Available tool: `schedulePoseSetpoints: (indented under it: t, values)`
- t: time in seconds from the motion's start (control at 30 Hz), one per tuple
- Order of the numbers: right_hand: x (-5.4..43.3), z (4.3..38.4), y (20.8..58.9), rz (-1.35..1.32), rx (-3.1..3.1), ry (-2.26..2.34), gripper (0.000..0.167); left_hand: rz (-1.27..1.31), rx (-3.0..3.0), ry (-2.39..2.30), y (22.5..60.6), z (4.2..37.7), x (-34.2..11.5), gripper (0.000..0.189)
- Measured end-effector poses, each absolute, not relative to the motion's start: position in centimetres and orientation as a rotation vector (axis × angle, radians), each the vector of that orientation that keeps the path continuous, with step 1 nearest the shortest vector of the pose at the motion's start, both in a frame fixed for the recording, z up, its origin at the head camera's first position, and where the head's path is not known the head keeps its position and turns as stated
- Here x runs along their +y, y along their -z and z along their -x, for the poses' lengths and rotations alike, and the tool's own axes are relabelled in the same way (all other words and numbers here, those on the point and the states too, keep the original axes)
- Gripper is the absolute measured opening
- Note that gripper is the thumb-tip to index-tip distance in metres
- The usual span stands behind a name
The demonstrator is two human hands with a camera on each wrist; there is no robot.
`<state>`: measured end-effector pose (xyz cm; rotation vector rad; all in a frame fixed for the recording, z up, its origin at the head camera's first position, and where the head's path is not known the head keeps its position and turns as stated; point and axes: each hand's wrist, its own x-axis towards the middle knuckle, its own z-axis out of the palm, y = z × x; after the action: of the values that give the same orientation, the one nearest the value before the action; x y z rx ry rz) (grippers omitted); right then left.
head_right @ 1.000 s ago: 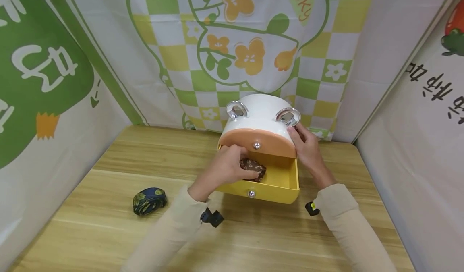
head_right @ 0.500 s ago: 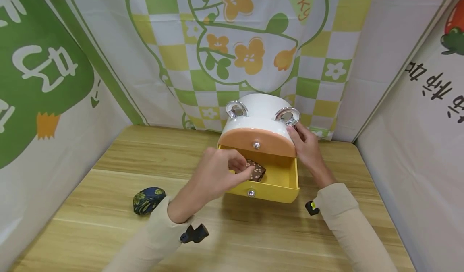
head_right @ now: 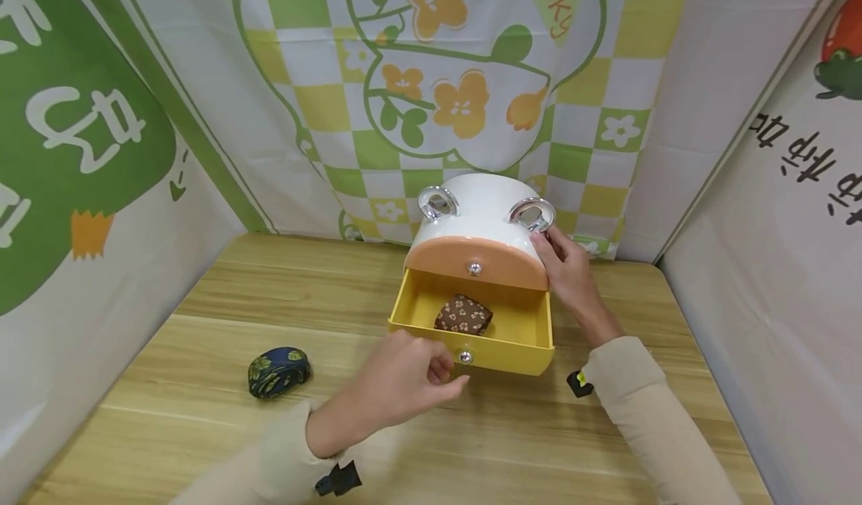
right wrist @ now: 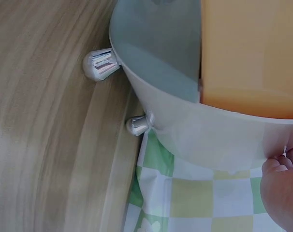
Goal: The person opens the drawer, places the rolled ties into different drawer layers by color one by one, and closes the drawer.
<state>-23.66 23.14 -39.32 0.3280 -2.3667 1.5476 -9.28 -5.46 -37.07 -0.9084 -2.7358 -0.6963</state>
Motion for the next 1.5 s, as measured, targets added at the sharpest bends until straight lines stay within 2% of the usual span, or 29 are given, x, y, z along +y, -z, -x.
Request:
schedulePoseSetpoints:
  t: [0.3,0.57,0.9,1.2,1.5]
  values:
    - [24.2,22.5,36.7,-0.346,-2.658,-1.484,0.067,0.863,-2.856,0.68,40.2,9.0,-4.7,0.027]
    - [24.6,20.8,35.4,-0.463,-2.816,-1.31,0.074,0.801,-2.827,0.748,41.6,9.1,-4.3,0.043]
    - [24.2,20.2,36.0,-0.51,-2.797,-1.347,0.084,0.718,-2.8,0.849,42.8,9.8,-4.2,0.036]
    - [24.7,20.2,36.0,-0.473,-2.743,-1.318,0.082,0.669,-2.771,0.914,43.1,10.5,-4.1,0.024]
    - [24.7,20.5,35.5,-0.468,-2.782,-1.306,0.083,0.642,-2.724,0.996,43.0,10.8,-4.1,0.032]
